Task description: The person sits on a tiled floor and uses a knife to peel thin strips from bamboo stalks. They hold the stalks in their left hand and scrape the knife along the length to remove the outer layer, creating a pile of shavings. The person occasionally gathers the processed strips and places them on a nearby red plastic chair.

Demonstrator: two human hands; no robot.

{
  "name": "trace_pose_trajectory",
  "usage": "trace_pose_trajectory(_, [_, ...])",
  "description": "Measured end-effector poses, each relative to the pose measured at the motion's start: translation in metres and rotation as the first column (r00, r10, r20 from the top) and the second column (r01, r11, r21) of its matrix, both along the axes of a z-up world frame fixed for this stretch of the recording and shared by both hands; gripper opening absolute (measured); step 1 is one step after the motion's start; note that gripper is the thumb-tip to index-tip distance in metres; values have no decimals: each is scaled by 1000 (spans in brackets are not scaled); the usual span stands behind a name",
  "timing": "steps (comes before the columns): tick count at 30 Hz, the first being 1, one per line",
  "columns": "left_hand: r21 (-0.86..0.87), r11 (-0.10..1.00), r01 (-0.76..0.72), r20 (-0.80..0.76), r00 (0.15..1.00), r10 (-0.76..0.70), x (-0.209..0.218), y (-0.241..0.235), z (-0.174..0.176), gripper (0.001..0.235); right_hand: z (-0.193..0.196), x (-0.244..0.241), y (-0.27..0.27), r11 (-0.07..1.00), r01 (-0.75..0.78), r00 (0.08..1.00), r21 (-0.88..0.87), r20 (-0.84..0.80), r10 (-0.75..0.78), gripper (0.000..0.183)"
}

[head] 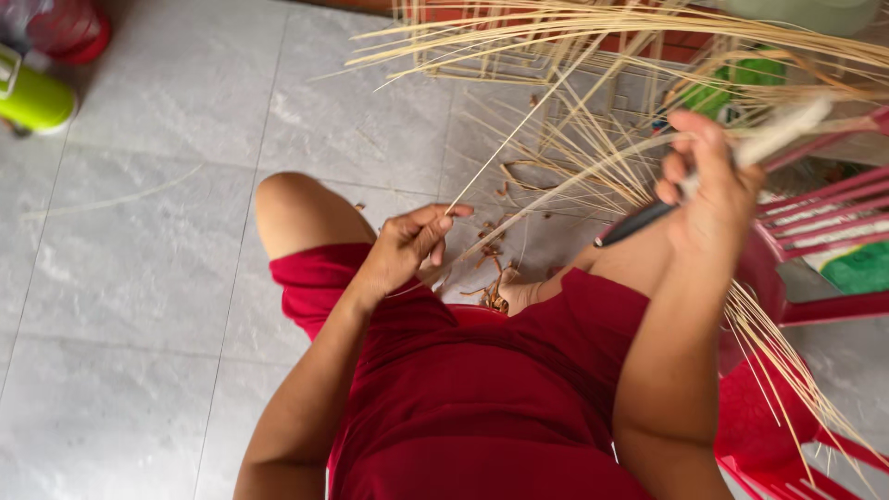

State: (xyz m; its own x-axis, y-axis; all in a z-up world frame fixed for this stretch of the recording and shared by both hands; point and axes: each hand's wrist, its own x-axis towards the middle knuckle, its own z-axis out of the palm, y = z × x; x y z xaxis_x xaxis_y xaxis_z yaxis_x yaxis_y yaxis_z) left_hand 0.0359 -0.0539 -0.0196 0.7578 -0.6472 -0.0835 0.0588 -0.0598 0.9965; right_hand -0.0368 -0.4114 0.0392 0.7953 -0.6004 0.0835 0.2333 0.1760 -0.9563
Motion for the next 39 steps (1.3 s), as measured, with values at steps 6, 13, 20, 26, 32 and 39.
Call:
trace_pose_trajectory(6, [51,996,70,-101,993,-64,-15,-17,-10,35,27,46,15,998,-67,997,5,-30,67,29])
trace_pose_trajectory(13, [-41,994,104,-33,994,-106,-21,-32,-27,31,35,43,6,997,-71,995,14,71,70,29])
trace_pose_trajectory(20, [225,974,11,138,989,-43,-17,-37,-34,34,48,22,-6,989,-95,984,-112,140,111,27])
trace_pose_trajectory(26, [62,988,-142,644,762,70,-10,-70,20,89,57,21,30,954,-187,982,-234,-35,184,27])
trace_pose_trajectory(32, [-101,991,91,495,868,-29,5,-138,37,57,66,38,53,943,-265,964,-203,-62,258,24])
trace_pose_trajectory(39, [-527,837,-145,-171,983,63,57,-163,28,40,49,36,47,858,-297,944,-418,-262,199,40])
